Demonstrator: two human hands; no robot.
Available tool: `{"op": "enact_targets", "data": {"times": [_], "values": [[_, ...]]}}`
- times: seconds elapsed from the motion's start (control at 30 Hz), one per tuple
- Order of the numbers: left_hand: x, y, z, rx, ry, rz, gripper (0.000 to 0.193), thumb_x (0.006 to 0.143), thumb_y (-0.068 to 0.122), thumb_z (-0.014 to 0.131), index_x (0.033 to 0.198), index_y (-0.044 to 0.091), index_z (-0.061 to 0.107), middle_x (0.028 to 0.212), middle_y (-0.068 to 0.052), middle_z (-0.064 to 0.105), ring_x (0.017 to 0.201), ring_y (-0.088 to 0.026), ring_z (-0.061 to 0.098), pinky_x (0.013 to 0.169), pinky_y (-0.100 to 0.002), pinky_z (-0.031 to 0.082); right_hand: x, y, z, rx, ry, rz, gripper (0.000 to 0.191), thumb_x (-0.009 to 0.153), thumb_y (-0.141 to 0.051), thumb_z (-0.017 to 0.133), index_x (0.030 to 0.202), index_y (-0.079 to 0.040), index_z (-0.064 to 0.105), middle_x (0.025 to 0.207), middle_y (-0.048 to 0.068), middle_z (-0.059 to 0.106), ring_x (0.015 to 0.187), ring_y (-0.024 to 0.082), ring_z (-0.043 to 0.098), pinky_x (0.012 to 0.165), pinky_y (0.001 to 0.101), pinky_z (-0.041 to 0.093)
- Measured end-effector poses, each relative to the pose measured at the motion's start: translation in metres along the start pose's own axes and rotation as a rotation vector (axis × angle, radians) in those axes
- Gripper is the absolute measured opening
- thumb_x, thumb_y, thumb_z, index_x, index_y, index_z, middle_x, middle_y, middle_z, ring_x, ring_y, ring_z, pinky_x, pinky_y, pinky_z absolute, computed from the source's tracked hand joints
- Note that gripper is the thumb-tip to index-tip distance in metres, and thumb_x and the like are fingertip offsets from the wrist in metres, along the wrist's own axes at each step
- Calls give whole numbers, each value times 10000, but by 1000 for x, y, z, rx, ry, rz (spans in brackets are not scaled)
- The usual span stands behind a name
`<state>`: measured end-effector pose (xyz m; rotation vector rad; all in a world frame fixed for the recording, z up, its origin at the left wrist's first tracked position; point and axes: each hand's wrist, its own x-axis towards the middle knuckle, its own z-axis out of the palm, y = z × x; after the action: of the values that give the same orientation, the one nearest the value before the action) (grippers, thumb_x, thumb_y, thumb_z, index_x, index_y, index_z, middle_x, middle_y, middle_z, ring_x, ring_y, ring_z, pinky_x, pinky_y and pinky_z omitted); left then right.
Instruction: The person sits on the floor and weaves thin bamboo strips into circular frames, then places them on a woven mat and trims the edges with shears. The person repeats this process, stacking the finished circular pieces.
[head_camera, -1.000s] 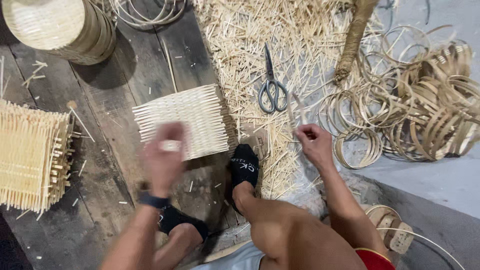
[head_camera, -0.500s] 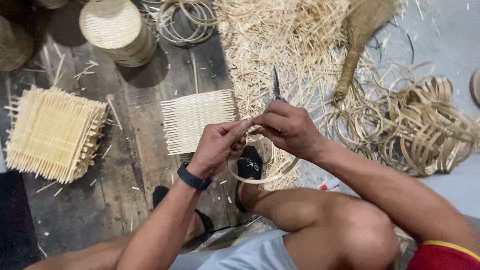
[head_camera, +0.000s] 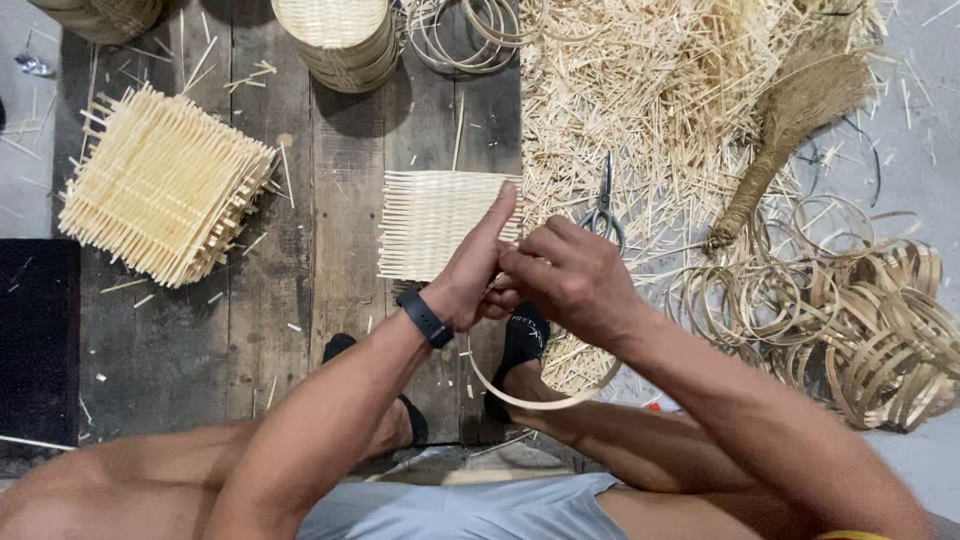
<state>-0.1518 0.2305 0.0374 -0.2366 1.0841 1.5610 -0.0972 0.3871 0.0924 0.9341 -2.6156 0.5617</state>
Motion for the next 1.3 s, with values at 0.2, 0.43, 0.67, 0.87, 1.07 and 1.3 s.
{"op": "enact_targets", "data": {"times": [0.2,0.43,0.67,0.87,1.07,1.3], "values": [[6,-15,-6,-142,68,32,814,817,951,228,510,206,343,466,71,292,387,-94,236,394,-278,145,-14,-12,25,-51,44,107,259,840,-180,835,1026,-36,728,773,39,527,707,188,554,560,331,477],[28,-34,-22,-103,48,109,726,899,836,373,657,166,514,510,55,368,410,-90,300,389,-265,218,-25,10,43,58,30,298,220,899,-262,794,1013,-76,766,789,39,619,674,151,627,536,282,548],[24,-17,-76,-724,-12,673,338,1075,353,609,1036,25,681,707,-21,546,653,-139,509,614,-305,438,-55,40,46,1584,481,1033,461,988,-439,573,1081,-14,724,780,63,697,698,169,695,675,353,645],[16,3,-94,-269,99,329,264,978,253,662,782,76,647,574,10,539,450,-84,403,407,-237,302,-74,55,79,1912,427,979,354,1054,-311,650,1013,29,742,646,-3,558,546,76,505,453,209,396],[26,-8,-93,-416,80,448,335,980,231,678,685,120,563,512,57,432,408,-59,310,369,-235,221,-75,58,105,1979,299,1060,380,1050,-316,666,879,19,725,552,-43,488,441,57,414,377,202,306],[36,-12,-108,-459,182,443,340,992,276,679,716,101,585,515,66,412,416,-57,330,374,-218,251,-72,67,114,1476,349,1247,364,949,-364,694,950,-6,764,629,10,616,499,97,548,469,236,473]]}}
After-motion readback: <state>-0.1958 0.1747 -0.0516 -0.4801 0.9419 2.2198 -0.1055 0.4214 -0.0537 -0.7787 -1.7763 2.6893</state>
